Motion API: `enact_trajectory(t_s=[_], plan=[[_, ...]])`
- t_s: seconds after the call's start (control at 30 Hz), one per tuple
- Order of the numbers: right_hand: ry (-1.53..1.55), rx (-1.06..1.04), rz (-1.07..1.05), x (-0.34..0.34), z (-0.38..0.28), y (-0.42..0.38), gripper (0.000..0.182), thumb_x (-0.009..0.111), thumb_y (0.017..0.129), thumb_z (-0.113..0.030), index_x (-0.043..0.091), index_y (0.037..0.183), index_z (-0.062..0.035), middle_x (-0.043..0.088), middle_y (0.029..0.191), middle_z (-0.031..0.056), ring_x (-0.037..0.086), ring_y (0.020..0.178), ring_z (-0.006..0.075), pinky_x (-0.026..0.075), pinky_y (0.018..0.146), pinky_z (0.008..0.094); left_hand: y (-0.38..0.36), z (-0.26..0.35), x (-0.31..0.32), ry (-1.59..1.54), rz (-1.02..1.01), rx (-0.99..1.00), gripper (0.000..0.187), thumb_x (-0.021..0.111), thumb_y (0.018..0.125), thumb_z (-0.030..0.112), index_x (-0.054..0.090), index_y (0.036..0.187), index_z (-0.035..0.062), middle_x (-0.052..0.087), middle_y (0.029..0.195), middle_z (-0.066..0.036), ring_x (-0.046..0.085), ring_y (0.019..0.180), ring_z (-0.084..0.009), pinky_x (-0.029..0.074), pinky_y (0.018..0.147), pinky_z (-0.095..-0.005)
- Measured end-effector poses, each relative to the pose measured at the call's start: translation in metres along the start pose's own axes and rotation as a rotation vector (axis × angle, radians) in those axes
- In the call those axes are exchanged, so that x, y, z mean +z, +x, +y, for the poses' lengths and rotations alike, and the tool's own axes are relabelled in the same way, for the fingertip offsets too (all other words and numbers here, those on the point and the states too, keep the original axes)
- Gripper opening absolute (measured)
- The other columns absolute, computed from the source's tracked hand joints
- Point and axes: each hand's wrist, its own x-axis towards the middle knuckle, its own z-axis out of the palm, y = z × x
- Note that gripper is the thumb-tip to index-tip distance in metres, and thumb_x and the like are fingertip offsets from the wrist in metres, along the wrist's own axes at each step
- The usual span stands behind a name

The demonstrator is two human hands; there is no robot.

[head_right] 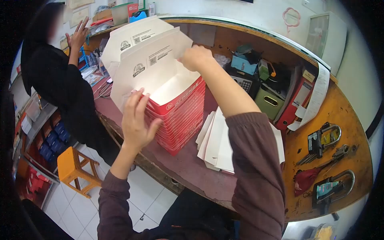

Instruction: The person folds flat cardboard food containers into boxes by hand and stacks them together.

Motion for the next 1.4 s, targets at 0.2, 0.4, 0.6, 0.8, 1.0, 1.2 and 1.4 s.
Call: enact_trajectory(t_s=[0.2, 0.4, 0.6, 0.8, 1.0, 1.2, 1.4], plan=[[0.423, 0.175, -0.275, 0.017, 0.021, -0.007, 0.066, 0.028, 0.089, -0.054, 0.051, 0.11, 0.0035, 0.056, 0.107, 0.018, 0.061, 0.084, 0.0305, 0.052, 0.056, 0.0395, -0.006, -0.002, 0.039, -0.004, 0.117, 0.046, 0.05, 0.075, 0.057, 0.03, 0.048, 0.092, 0.0072, 0.049, 0.093, -0.009, 0.049, 0.101, -0.0321, 0.025, 0.097, -0.0517], [0.383, 0.181, -0.244, 0.006, 0.014, -0.028, 0.056, 0.023, 0.092, -0.047, 0.047, 0.122, -0.0064, 0.048, 0.121, 0.0191, 0.053, 0.101, 0.0344, 0.044, 0.082, 0.0414, -0.011, 0.004, 0.041, 0.122, 0.171, 0.054, 0.029, 0.072, 0.059, 0.024, 0.055, 0.079, 0.0125, 0.051, 0.084, -0.003, 0.053, 0.095, -0.0259, 0.017, 0.098, -0.0531], [1.028, 0.304, 0.573, 0.043, 0.035, -0.042, 0.068, 0.028, 0.087, -0.059, 0.056, 0.101, 0.0014, 0.058, 0.08, 0.0105, 0.057, 0.074, 0.0173, 0.042, 0.069, 0.0247, -0.031, 0.073, 0.056, 0.026, 0.38, -0.003, 0.041, 0.067, 0.066, 0.02, 0.054, 0.103, 0.0076, 0.041, 0.122, -0.014, 0.037, 0.117, -0.0318, 0.026, 0.097, -0.0464], [1.414, 0.159, 0.641, 0.016, 0.035, -0.175, 0.054, 0.029, 0.091, -0.049, 0.056, 0.102, -0.003, 0.055, 0.085, 0.0039, 0.053, 0.077, 0.0106, 0.042, 0.069, 0.0256, -0.091, 0.163, 0.166, -0.646, -0.754, 0.215, 0.052, 0.071, 0.065, 0.033, 0.055, 0.106, 0.0061, 0.049, 0.119, -0.015, 0.046, 0.108, -0.0332, 0.038, 0.091, -0.0415], [1.458, 0.042, 0.392, 0.038, 0.037, -0.321, 0.047, 0.03, 0.094, -0.041, 0.055, 0.105, -0.0029, 0.058, 0.084, 0.0042, 0.055, 0.077, 0.0121, 0.044, 0.071, 0.0272, -0.027, 0.16, 0.159, -0.629, -1.398, 0.135, 0.038, 0.061, 0.075, 0.033, 0.061, 0.098, 0.0036, 0.058, 0.104, -0.015, 0.058, 0.088, -0.0292, 0.045, 0.077, -0.0363], [1.023, 0.375, -0.227, 0.13, 0.0, -0.355, 0.038, 0.046, 0.089, -0.032, 0.056, 0.106, 0.0007, 0.062, 0.087, 0.0118, 0.058, 0.066, 0.0168, 0.046, 0.068, 0.03, -0.025, 0.143, 0.178, -0.804, -0.995, -0.142, 0.024, 0.046, 0.087, 0.017, 0.057, 0.099, -0.0007, 0.06, 0.086, -0.017, 0.059, 0.079, -0.0227, 0.044, 0.071, -0.0325], [0.698, 0.378, -0.091, 0.156, -0.002, -0.353, 0.036, 0.047, 0.088, -0.031, 0.056, 0.104, 0.0006, 0.062, 0.093, 0.0124, 0.061, 0.079, 0.0172, 0.046, 0.071, 0.0306, -0.003, 0.169, 0.144, -1.564, -0.383, -0.713, 0.028, 0.044, 0.092, 0.017, 0.047, 0.112, -0.002, 0.057, 0.105, -0.007, 0.054, 0.091, -0.0098, 0.045, 0.078, -0.0253]])
